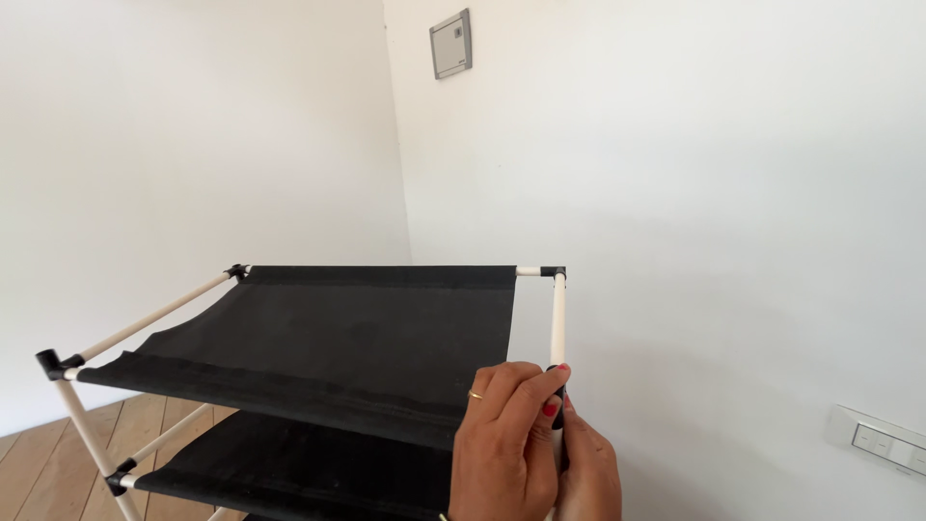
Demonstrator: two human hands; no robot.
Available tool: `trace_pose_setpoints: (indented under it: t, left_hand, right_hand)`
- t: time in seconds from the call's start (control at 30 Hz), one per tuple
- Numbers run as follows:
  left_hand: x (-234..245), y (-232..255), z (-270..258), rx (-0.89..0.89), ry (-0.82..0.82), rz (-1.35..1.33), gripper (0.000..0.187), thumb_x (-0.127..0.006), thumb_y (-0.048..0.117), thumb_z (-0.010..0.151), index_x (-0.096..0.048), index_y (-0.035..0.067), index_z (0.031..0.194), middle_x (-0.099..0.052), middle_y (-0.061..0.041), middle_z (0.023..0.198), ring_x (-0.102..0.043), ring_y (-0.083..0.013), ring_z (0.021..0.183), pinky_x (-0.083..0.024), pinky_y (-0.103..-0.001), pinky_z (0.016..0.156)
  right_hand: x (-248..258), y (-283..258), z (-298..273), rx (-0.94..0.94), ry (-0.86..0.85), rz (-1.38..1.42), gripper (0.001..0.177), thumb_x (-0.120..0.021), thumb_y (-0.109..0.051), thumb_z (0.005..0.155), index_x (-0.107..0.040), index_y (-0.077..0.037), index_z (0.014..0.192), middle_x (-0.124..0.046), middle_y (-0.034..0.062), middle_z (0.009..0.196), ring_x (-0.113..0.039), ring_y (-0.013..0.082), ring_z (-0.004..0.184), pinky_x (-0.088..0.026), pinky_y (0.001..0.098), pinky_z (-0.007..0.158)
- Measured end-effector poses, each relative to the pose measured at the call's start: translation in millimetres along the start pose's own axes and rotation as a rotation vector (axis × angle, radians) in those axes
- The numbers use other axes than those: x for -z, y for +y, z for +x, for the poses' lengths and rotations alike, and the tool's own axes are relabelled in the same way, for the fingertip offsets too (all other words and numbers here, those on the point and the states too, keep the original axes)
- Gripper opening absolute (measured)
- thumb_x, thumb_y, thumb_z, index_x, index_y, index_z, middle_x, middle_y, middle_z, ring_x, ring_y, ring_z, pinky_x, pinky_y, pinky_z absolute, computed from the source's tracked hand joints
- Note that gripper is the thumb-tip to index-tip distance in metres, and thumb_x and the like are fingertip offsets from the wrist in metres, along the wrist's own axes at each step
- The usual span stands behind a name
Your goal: The person assembles a three-tier fabric shelf by connecting white poles with black plastic connectors and attaching black fabric shelves to the frame. They secure each joint and adjust the shelves to ensure stability.
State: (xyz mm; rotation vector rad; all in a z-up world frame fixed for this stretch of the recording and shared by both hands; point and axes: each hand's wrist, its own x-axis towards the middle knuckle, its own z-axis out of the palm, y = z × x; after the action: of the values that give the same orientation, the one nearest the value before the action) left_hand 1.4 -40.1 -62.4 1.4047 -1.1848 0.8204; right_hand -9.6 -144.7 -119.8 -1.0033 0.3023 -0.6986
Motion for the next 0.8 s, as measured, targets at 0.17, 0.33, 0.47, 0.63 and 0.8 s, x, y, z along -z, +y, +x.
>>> trace_pose_setpoints:
  t: [0.17, 0.33, 0.47, 0.63, 0.8]
  left_hand:
    - [5, 8, 3, 0.052, -0.023, 0.011, 0.019, -0.058, 0.008, 0.097, -0.072, 0.002, 0.107, -0.070, -0.009, 0.098, -0.066, -0.0240, 0.097, -0.056, -0.036, 0.081]
    - [5, 17, 6, 0.169, -0.054, 0.037, 0.021, -0.057, 0.006, 0.092, -0.073, 0.003, 0.105, -0.069, -0.007, 0.097, -0.064, -0.0235, 0.101, -0.057, -0.036, 0.077]
    - [3, 22, 7, 0.278, -0.061, 0.022, 0.023, -0.056, 0.007, 0.092, -0.073, 0.006, 0.108, -0.066, -0.007, 0.100, -0.063, -0.0218, 0.102, -0.058, -0.033, 0.073]
    - [5, 23, 7, 0.228, -0.039, 0.041, 0.021, -0.057, 0.006, 0.093, -0.073, 0.004, 0.107, -0.067, -0.008, 0.097, -0.063, -0.0235, 0.100, -0.056, -0.036, 0.076]
    - [8, 25, 8, 0.116, 0.005, 0.096, 0.018, -0.063, 0.010, 0.092, -0.072, 0.004, 0.105, -0.068, -0.008, 0.097, -0.063, -0.0267, 0.101, -0.053, -0.039, 0.078]
  right_hand:
    - [8, 13, 10, 0.131, -0.138, 0.023, 0.050, -0.029, -0.033, 0.106, -0.064, 0.003, 0.116, -0.069, 0.0112, 0.088, -0.067, 0.0136, 0.074, -0.052, 0.0280, 0.065]
    - [10, 24, 11, 0.201, -0.204, 0.190, 0.043, -0.031, -0.029, 0.106, -0.061, 0.001, 0.112, -0.068, 0.0103, 0.081, -0.066, 0.0129, 0.066, -0.053, 0.0272, 0.058]
    - [4, 22, 7, 0.212, -0.167, 0.192, 0.042, -0.034, -0.030, 0.104, -0.063, 0.000, 0.109, -0.066, 0.0095, 0.075, -0.063, 0.0140, 0.060, -0.050, 0.0280, 0.053]
    - [-3, -2, -4, 0.159, -0.015, 0.022, 0.055, -0.037, -0.040, 0.105, -0.065, 0.005, 0.096, -0.062, 0.0090, 0.070, -0.057, 0.0150, 0.059, -0.047, 0.0307, 0.054]
    - [-11, -37, -20, 0.378, 0.028, -0.071, 0.041, -0.050, -0.031, 0.099, -0.065, 0.006, 0.095, -0.064, 0.0085, 0.081, -0.060, 0.0124, 0.074, -0.051, 0.0295, 0.065]
